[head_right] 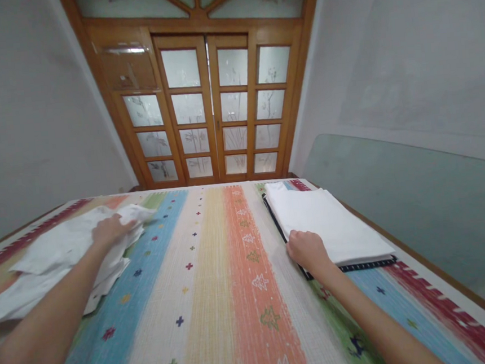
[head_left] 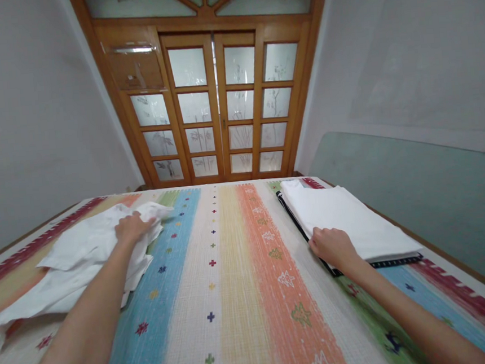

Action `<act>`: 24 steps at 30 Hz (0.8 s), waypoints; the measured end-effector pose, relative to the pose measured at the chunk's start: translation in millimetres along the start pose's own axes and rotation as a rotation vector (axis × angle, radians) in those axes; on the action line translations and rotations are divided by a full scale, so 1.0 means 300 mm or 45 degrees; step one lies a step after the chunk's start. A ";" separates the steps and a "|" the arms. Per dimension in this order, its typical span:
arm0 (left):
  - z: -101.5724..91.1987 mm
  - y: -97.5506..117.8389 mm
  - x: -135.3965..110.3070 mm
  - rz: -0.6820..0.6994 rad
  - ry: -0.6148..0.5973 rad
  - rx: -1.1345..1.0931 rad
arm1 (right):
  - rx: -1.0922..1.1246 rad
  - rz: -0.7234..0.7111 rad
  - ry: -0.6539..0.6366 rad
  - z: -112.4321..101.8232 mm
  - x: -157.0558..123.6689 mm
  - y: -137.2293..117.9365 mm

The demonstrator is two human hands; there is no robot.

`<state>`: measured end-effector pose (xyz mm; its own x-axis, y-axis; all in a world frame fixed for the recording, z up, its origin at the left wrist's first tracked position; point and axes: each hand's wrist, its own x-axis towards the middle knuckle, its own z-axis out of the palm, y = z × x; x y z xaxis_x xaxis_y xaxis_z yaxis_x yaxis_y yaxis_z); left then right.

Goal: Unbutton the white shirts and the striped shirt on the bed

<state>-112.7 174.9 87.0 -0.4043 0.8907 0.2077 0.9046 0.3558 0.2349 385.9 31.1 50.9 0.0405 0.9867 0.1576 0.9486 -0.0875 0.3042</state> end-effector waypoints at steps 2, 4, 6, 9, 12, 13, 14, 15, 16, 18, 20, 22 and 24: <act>0.008 0.000 0.005 0.207 -0.118 0.078 | 0.003 0.023 -0.004 -0.005 -0.005 -0.004; 0.015 0.001 -0.001 0.319 -0.125 0.187 | 0.011 0.095 0.003 -0.012 -0.013 -0.009; 0.021 0.000 -0.021 0.384 -0.076 0.246 | 0.025 0.185 0.025 -0.018 -0.020 -0.012; 0.032 -0.003 -0.083 0.502 -0.011 0.222 | 0.057 0.239 0.053 -0.027 -0.018 -0.011; 0.052 -0.011 -0.176 0.679 0.016 0.184 | 0.090 0.222 0.047 -0.038 0.000 -0.002; 0.062 -0.015 -0.211 0.742 0.017 0.164 | 0.100 0.213 0.041 -0.043 0.008 0.003; 0.071 -0.020 -0.245 0.797 0.013 0.139 | 0.111 0.207 0.034 -0.049 0.015 0.008; 0.080 -0.027 -0.278 0.848 0.004 0.109 | 0.122 0.209 0.027 -0.056 0.021 0.014; 0.088 -0.034 -0.310 0.901 -0.010 0.078 | 0.132 0.216 0.019 -0.064 0.025 0.020; 0.095 -0.048 -0.368 1.010 -0.049 0.021 | 0.147 0.239 0.016 -0.084 0.029 0.036; 0.090 -0.057 -0.416 1.113 -0.101 -0.025 | 0.156 0.265 0.044 -0.112 0.026 0.050; 0.074 -0.054 -0.457 1.184 -0.158 -0.073 | 0.170 0.306 0.117 -0.154 0.018 0.060; 0.054 -0.037 -0.491 1.201 -0.214 -0.133 | 0.206 0.348 0.230 -0.210 0.004 0.062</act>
<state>-61.0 44.2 38.4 0.5151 0.8291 0.2174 0.8276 -0.5471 0.1255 383.8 22.1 115.8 0.2571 0.8885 0.3801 0.9483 -0.3076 0.0776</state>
